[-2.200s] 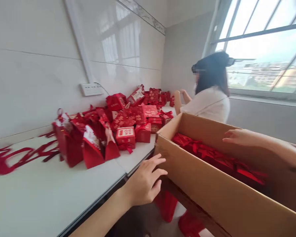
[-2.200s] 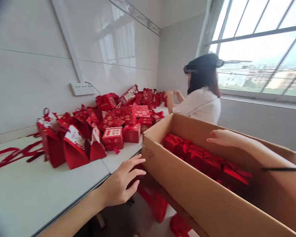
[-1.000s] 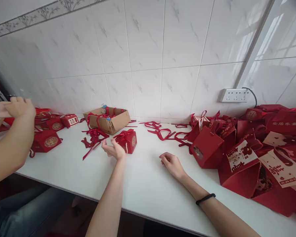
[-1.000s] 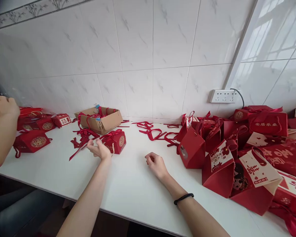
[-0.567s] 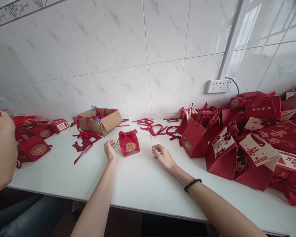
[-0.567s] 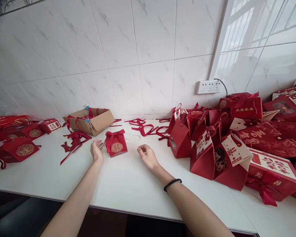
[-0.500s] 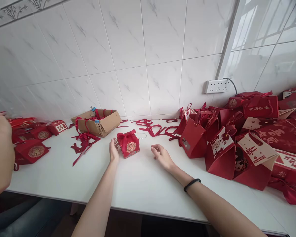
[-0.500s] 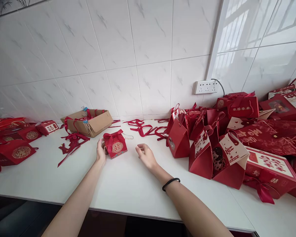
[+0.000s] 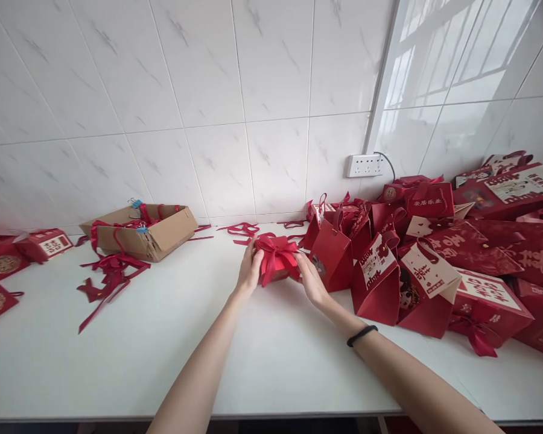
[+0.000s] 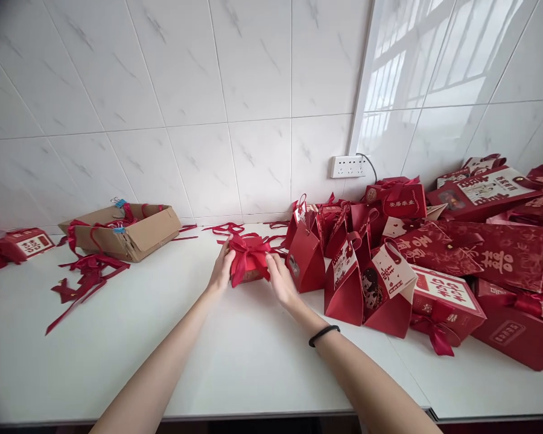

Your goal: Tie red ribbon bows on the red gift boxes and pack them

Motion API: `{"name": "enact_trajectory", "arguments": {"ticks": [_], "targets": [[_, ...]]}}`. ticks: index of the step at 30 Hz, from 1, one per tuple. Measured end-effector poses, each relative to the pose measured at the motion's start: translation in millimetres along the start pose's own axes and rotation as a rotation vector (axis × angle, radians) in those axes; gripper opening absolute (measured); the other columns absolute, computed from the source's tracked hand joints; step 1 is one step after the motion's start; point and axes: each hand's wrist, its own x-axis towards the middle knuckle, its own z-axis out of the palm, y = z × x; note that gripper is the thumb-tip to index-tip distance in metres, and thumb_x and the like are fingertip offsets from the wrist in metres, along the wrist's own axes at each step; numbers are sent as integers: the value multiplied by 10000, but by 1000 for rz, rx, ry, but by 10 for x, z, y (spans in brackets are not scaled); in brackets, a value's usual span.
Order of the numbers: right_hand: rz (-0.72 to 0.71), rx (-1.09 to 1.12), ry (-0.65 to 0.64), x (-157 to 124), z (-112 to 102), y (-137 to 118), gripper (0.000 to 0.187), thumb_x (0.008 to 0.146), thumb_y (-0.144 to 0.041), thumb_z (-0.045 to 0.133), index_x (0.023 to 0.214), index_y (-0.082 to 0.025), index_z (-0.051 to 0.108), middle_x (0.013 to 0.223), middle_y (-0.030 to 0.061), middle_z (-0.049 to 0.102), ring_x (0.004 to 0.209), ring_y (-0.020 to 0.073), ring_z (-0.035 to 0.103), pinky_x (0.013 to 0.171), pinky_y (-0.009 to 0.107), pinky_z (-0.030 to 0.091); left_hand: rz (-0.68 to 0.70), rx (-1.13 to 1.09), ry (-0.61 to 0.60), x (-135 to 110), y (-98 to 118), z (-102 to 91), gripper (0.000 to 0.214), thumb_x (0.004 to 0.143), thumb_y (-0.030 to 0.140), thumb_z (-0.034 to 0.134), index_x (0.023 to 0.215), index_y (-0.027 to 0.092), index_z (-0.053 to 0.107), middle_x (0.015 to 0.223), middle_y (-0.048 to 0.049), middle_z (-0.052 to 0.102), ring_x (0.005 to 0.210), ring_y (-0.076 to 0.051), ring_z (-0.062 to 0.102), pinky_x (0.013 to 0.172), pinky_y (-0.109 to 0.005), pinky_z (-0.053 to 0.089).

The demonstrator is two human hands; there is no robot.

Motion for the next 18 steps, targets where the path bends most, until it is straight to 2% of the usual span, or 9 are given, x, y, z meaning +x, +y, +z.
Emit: {"name": "enact_trajectory", "arguments": {"ticks": [3,5,8,11,13,15,18], "targets": [[5,14,-49,-78,-105,19,444,885,-599,330,978,-215,532,1072,79,620,972,218,602,773,335,517,50,85,-122,-76,-6,-74,496,781,460,576,1219,229,557,1222,-76,603,1247,-246,479,1042,-378,386],[-16,31,-47,-102,-122,5,403,881,-585,371,982,-218,501,1067,75,609,955,209,600,769,326,514,23,74,-204,-114,-14,-120,533,785,484,567,1255,233,541,1235,-84,601,1262,-253,469,1039,-385,398],[-72,-17,0,-95,-120,-32,371,859,-542,470,1039,-217,449,1099,82,579,902,198,603,737,323,514,-23,-20,-255,-141,3,-132,570,789,524,544,1274,224,530,1278,-97,573,1271,-262,461,1022,-386,426],[-149,-118,74,-79,-123,-38,332,858,-493,497,1033,-213,465,1086,88,560,901,197,594,747,337,514,-8,-27,-302,-172,42,-114,595,783,528,556,1283,208,520,1320,-113,537,1288,-274,441,1049,-396,407],[-234,-157,138,-75,-125,-27,268,871,-475,481,917,-214,514,1048,86,558,973,209,568,798,351,507,60,47,-288,-210,70,-107,573,789,476,574,1288,202,507,1355,-117,500,1311,-274,410,1079,-398,374],[-290,-157,165,-76,-124,-22,274,867,-473,495,792,-213,539,1028,86,557,1025,219,545,824,359,504,154,133,-221,-254,98,-103,527,806,388,570,1290,202,480,1381,-119,465,1319,-267,397,1068,-399,383],[-256,-111,133,-83,-126,-45,297,834,-480,560,718,-207,570,992,83,568,934,212,572,731,341,525,248,145,-187,-303,137,-93,501,815,303,548,1289,211,416,1398,-131,432,1283,-252,435,993,-389,449]]}}
